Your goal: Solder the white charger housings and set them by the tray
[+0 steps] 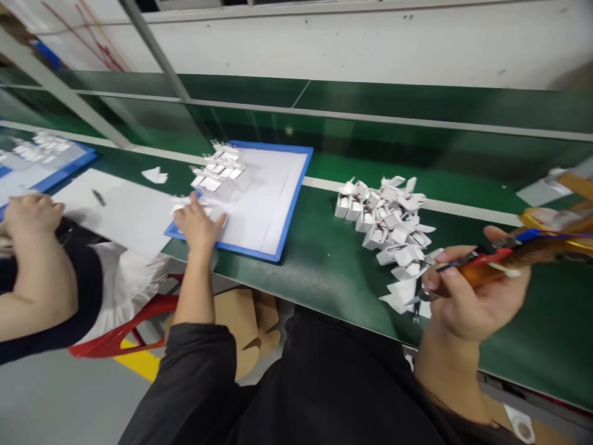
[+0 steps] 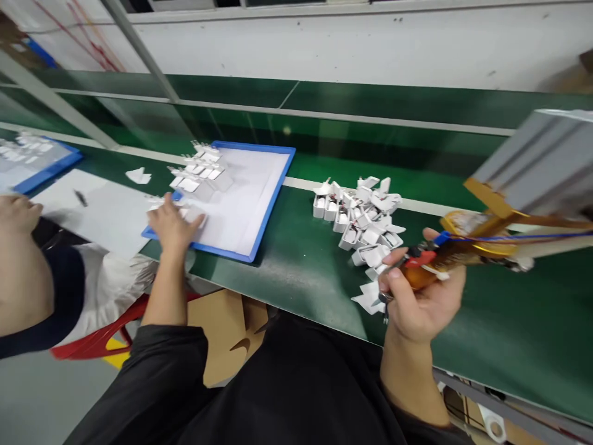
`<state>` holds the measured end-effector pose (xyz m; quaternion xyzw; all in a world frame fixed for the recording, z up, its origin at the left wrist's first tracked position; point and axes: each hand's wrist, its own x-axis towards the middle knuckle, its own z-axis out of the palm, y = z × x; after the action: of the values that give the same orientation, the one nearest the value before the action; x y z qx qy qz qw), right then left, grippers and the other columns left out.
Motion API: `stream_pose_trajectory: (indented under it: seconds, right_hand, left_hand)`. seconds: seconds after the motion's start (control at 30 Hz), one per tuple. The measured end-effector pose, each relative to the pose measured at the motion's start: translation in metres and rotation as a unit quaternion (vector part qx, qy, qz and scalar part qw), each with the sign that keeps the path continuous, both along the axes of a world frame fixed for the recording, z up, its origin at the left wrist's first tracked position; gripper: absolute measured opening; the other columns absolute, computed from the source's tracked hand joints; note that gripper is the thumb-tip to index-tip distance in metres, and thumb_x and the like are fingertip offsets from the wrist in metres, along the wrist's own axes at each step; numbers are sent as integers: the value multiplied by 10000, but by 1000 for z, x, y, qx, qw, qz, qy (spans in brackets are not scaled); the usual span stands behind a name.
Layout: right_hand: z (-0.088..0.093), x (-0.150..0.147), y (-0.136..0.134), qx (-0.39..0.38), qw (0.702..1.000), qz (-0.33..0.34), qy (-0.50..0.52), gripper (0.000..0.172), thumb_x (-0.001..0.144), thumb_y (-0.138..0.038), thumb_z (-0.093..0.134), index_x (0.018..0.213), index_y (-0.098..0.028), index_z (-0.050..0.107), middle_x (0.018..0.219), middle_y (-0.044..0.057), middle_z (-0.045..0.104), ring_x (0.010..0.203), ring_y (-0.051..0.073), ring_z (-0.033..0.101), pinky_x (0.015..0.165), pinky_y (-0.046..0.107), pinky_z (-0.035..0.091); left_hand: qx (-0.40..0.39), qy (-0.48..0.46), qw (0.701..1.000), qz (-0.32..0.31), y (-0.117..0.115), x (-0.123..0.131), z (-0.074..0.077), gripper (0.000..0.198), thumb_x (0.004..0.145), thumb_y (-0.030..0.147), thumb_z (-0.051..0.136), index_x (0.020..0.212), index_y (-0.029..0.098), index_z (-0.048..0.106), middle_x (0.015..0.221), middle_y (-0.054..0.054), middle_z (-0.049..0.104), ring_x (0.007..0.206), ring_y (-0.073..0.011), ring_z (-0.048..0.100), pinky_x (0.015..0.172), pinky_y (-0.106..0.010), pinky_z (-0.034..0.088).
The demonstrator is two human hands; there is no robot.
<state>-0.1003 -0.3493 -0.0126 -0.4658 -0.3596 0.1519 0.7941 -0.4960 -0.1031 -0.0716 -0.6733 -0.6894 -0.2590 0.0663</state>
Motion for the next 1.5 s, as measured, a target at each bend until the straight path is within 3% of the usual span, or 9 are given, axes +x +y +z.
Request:
stream_pose_trajectory:
  seconds: [0.17,0.5,0.6,0.77,0.9,1.17,1.33,1.43,1.5]
  right_hand:
    - [0,-3,0,12,999,26,-27,473,739,-113,678,1176,-264,582,781,-11,658,403,78,490,333,194,402]
    - [-5,1,-5,9,997,56,-52,311,790,-115,645,1057,-249,558,821,-17,647,434,72,491,359,200,412]
    - [-6,3,-5,5,997,59,-50,320,792,-108,644,1065,-255,564,829,-12,647,439,74,494,369,208,415]
    - [-6,4,-1,45,995,64,-63,334,783,-107,645,1067,-269,575,826,-12,643,412,73,478,327,197,392]
    - [-5,3,0,38,995,72,-66,326,798,-128,643,1080,-277,576,827,-11,638,407,73,479,325,198,395]
    - [-4,2,-3,37,994,70,-69,434,780,-146,679,1162,-312,561,844,-14,632,405,58,473,322,185,394]
    - [0,-3,0,49,992,100,-59,377,790,-139,662,1118,-291,554,836,-20,640,409,44,465,333,170,405]
    - [-1,-9,10,53,994,81,-53,366,774,-154,679,1083,-284,533,836,-31,646,425,51,490,329,166,417]
    - [4,-17,9,56,995,64,-51,388,748,-169,693,1073,-289,520,839,-44,652,491,73,556,360,174,468]
  left_hand:
    - [20,-49,998,-35,1,1,11,967,707,779,577,1440,192,344,1386,-126,371,1306,-513,268,1049,-722,189]
    - [57,-121,978,-159,-6,38,33,684,797,594,587,1378,355,318,1348,-46,483,1324,-441,350,999,-751,332]
    - [98,-82,971,-202,-12,88,27,783,743,533,682,1392,240,357,1430,-139,428,1347,-418,358,1094,-678,301]
    - [-96,-91,889,-439,-8,231,9,1055,688,406,762,1516,182,148,1501,-210,379,1358,-353,431,1070,-494,416]
    - [-225,-89,883,-403,5,286,6,1115,656,286,772,1528,146,90,1147,-164,667,1053,-335,653,882,-448,511]
    - [-267,-89,844,-457,-68,187,44,970,654,312,758,1475,243,247,1138,-98,660,839,-227,682,749,-342,545]
    - [-377,-109,804,-446,-131,128,29,833,752,336,684,1474,290,272,1236,-95,633,1018,-230,675,864,-349,551]
    - [-348,-202,797,-450,-151,126,12,760,810,373,619,1483,297,274,1345,-108,585,1173,-235,619,992,-392,510]
    - [-285,-250,834,-401,-153,157,9,692,811,384,567,1462,344,338,1272,-75,643,1126,-239,649,924,-395,553]
